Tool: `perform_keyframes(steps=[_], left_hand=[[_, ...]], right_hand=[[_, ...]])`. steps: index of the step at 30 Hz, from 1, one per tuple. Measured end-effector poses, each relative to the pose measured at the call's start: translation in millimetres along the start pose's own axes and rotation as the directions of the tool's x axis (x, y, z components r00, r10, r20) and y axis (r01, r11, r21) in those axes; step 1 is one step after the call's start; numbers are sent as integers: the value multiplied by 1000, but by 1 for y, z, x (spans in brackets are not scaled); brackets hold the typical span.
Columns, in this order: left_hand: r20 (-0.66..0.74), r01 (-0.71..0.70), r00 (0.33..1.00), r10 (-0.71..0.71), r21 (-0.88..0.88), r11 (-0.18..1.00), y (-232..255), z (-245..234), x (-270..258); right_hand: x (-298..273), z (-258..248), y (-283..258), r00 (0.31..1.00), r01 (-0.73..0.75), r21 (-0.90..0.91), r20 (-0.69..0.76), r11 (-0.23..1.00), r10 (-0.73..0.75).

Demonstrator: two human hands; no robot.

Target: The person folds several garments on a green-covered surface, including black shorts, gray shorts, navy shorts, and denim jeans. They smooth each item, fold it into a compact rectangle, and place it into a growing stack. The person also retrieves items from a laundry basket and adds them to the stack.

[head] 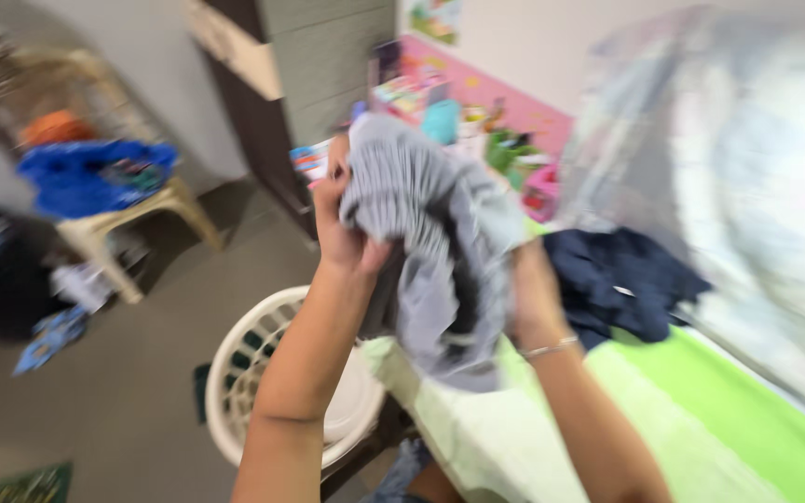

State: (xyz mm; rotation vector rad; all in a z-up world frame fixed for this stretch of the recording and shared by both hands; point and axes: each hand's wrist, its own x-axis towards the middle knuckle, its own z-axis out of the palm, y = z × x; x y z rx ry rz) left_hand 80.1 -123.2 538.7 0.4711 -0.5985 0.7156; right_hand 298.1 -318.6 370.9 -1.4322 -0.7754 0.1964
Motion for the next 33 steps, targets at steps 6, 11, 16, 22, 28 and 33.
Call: perform_keyframes(steps=[6,11,16,22,28,33], left_hand=[[-237,259,935,-263,-50,965,-130,-26,23],[-250,593,795,-553,127,795,-256,-117,-18],[-393,404,776,-494,910,-90,-308,-146,-66],[341,-444,751,-566,894,-51,-315,-87,-92],[439,-667,438,-784,744,45,-343,-91,-107],[375,-709,457,-806,701,-76,-387,-103,-123]], right_hand=[[4,-184,-88,988,-59,-16,-142,998,56],[-54,-264,-47,898,-423,-554,-364,717,249],[-127,-273,-16,969,-136,-788,-231,600,-84],[-186,-234,-10,944,-288,-907,-216,306,248],[-197,-300,10,872,-485,-558,-254,673,418],[-207,-327,-4,926,-377,-278,-145,884,349]])
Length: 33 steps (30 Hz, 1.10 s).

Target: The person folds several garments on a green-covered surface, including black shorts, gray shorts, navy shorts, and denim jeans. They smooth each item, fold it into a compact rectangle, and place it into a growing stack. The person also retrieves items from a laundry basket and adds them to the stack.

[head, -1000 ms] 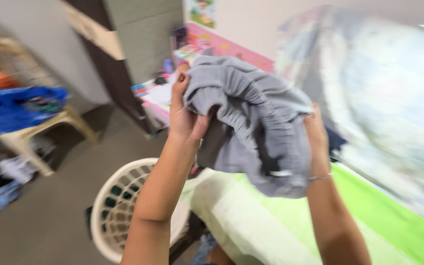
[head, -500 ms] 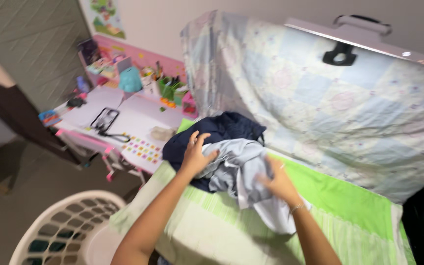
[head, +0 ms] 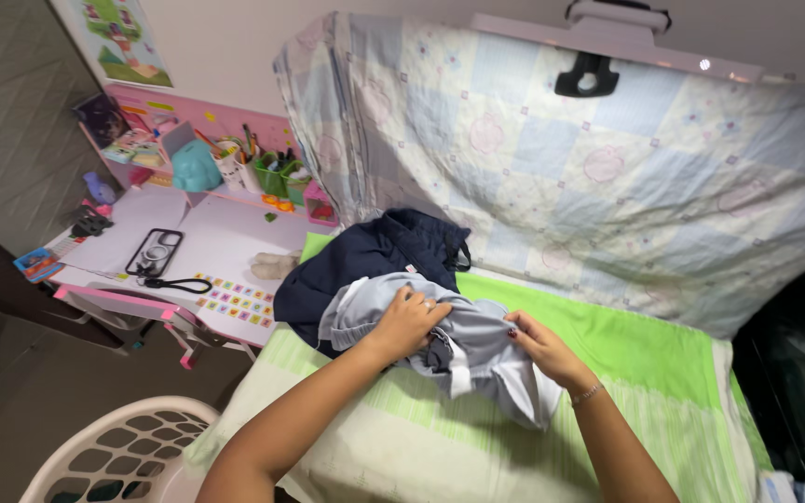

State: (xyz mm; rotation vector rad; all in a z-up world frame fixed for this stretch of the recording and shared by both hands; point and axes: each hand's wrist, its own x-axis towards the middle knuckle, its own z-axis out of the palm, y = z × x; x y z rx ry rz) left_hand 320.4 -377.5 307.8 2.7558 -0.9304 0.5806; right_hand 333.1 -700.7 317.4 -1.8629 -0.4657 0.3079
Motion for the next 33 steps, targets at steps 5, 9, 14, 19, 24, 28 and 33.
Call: perform_keyframes(steps=[5,9,14,19,24,28,33], left_hand=[[164,295,955,-248,-427,855,20,2,44],[187,309,951,-246,-570,761,49,-17,70],[293,240,955,-49,-663,709,56,-28,86],[522,434,819,240,-835,338,53,-33,67],[310,359,933,182,-790,-497,57,-61,43],[144,141,989,36,-988,62,46,-89,41],[-11,365,886,-464,-602,710,23,-87,38]], right_hand=[[-28,29,-56,824,97,-592,-403,800,-398],[-49,84,-82,816,260,-473,-358,842,-454],[-36,78,-86,850,-117,-490,-500,864,-168],[-42,57,-69,828,-134,-672,-480,728,-290],[-41,51,-26,853,-8,-456,-468,890,-232],[-36,27,-13,948,117,674,-294,730,119],[-69,16,-40,981,-163,885,99,436,166]])
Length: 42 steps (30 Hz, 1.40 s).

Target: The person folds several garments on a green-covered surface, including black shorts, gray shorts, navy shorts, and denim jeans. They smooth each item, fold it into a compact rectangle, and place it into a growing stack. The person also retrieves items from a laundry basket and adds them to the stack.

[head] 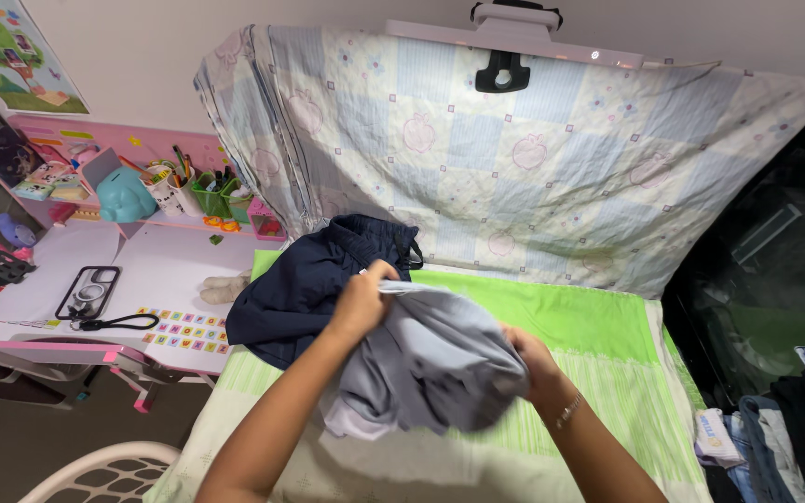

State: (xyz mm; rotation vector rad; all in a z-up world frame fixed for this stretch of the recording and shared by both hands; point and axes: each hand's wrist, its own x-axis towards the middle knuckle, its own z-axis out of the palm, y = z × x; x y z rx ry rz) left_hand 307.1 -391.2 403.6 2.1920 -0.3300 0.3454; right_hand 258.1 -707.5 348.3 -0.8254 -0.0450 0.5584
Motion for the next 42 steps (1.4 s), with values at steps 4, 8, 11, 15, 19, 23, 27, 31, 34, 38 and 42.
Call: perform_keyframes(steps=[4,8,11,15,19,23,27,31,34,38,42], left_hand=[[113,70,990,-81,96,993,-13,11,6],[472,-225,746,471,-487,844,8,16,-15],[466,-388,641,610,-489,781,34,28,-40],[552,45,803,226,-434,900,33,64,-43],[542,403,838,55,-684,608,-3,78,-19],[713,684,700,-41,-652,327,-10,82,-19],[487,313,872,45,-626,715,-1,66,-22],[531,-17,847,-28,80,997,-8,48,-34],[373,-147,926,59,212,966,-17,24,-27],[326,36,943,63,-287,957,-34,-34,5],[611,538,787,78,-744,396,-48,-60,19]], right_hand=[[-27,8,6,954,48,-125,299,991,-8],[-14,-8,-5,972,119,-320,230,940,-44],[8,-15,-22,972,192,-366,197,911,-126],[0,-2,-32,869,317,-806,35,500,-494],[-21,35,-14,472,388,-830,553,-401,-687],[-21,46,24,619,343,-731,648,-590,-443],[-4,19,11,690,443,-897,328,17,-645],[-18,-8,-27,740,631,-501,158,593,-654],[-43,-7,-47,671,664,-404,-49,629,-740],[-92,0,-79,657,745,77,85,662,-749],[-116,-2,-117,682,732,46,-40,680,-731]])
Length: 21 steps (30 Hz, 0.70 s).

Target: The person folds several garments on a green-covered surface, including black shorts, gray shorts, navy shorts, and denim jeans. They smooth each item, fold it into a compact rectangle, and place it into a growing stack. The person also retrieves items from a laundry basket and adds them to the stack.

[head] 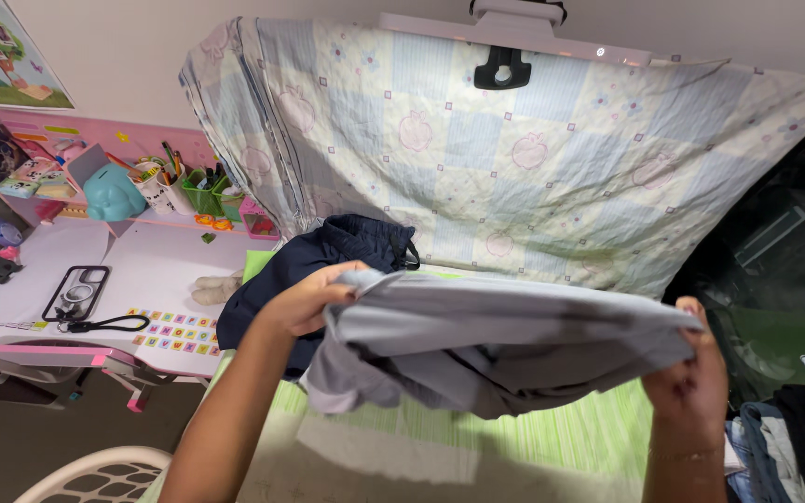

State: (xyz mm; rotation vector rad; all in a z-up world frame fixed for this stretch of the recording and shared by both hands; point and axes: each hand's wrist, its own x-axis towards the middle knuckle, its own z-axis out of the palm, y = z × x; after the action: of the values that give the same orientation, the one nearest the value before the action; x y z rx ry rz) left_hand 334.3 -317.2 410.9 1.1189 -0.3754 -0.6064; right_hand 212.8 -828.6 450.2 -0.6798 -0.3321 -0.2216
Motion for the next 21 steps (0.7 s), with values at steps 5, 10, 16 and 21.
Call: perform_keyframes(steps=[5,10,16,21], left_hand=[[-161,-189,764,625,870,455,-38,12,18],[-320,404,912,-257,810,425,-78,42,14],[-202,592,726,-657,670,448,-135,77,14],[-278,549,789,-548,719,426,-168,68,20]], right_hand=[[18,-12,47,958,35,-446,-241,894,-157],[-2,-10,107,985,48,-881,120,471,124],[-30,24,171,732,333,-862,-19,-383,681],[-76,33,181,487,336,-936,268,105,831]])
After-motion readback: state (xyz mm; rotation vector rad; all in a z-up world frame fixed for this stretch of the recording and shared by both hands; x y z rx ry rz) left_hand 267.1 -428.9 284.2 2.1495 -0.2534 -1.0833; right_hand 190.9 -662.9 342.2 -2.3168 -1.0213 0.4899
